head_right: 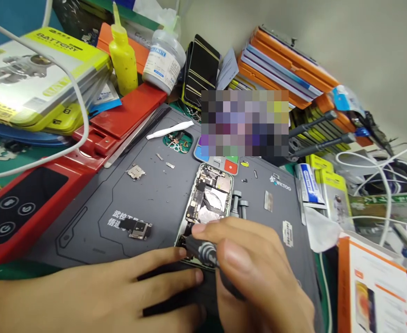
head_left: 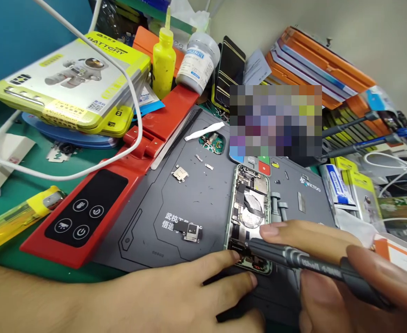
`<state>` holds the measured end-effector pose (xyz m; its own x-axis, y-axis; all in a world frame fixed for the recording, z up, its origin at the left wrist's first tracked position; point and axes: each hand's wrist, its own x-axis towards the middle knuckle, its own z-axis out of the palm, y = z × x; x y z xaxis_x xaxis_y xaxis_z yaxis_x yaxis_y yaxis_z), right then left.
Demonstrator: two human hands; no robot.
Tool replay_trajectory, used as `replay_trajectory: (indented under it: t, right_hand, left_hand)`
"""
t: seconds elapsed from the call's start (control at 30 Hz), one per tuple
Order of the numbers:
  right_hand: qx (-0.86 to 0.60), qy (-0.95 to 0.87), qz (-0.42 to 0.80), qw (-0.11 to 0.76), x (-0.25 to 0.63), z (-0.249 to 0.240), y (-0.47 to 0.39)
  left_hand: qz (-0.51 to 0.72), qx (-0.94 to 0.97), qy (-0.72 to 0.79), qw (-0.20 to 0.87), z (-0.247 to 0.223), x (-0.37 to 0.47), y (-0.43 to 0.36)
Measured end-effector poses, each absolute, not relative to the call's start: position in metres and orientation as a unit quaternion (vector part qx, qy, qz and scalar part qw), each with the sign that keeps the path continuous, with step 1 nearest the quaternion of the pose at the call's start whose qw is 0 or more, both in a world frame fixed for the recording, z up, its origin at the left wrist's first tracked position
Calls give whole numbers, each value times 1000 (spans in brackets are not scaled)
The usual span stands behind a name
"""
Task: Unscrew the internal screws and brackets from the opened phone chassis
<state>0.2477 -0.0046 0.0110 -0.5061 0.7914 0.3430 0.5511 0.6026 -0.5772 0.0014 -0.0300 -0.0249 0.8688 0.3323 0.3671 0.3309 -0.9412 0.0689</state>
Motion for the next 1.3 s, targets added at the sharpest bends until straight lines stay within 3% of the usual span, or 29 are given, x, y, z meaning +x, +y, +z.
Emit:
replay_trajectory:
  t: [0.2,0.33,0.37,0.43,0.5,0.73,1.07,1.3]
  right_hand:
    - [-356,-840,209,353,225,14,5]
    - [-447,-680,238,530,233,25,21]
    - [-471,-663,247,527,239,27,28]
    - [-508,-702,191,461,256,29,42]
    - [-554,-756,117,330,273,29,54]
    - [-567,-810,98,114,285,21,58]
    - [-596,-787,92,130,273,24,47]
    - [-589,-772,225,83,279,34,45]
  left_hand:
    - [226,957,179,42,-31,7,-32]
    - [227,960,162,34,-32,9,-34]
    - [227,961,155,30,-33,9,-34]
    - [227,962,147,23,-34,10,-35]
    - [235,961,144,22,-36,11,-36]
    - [260,954,146,35,-44,12,-37]
    - [264,952,153,34,-38,15,-35]
    - [246,958,146,31,-35,13,-33]
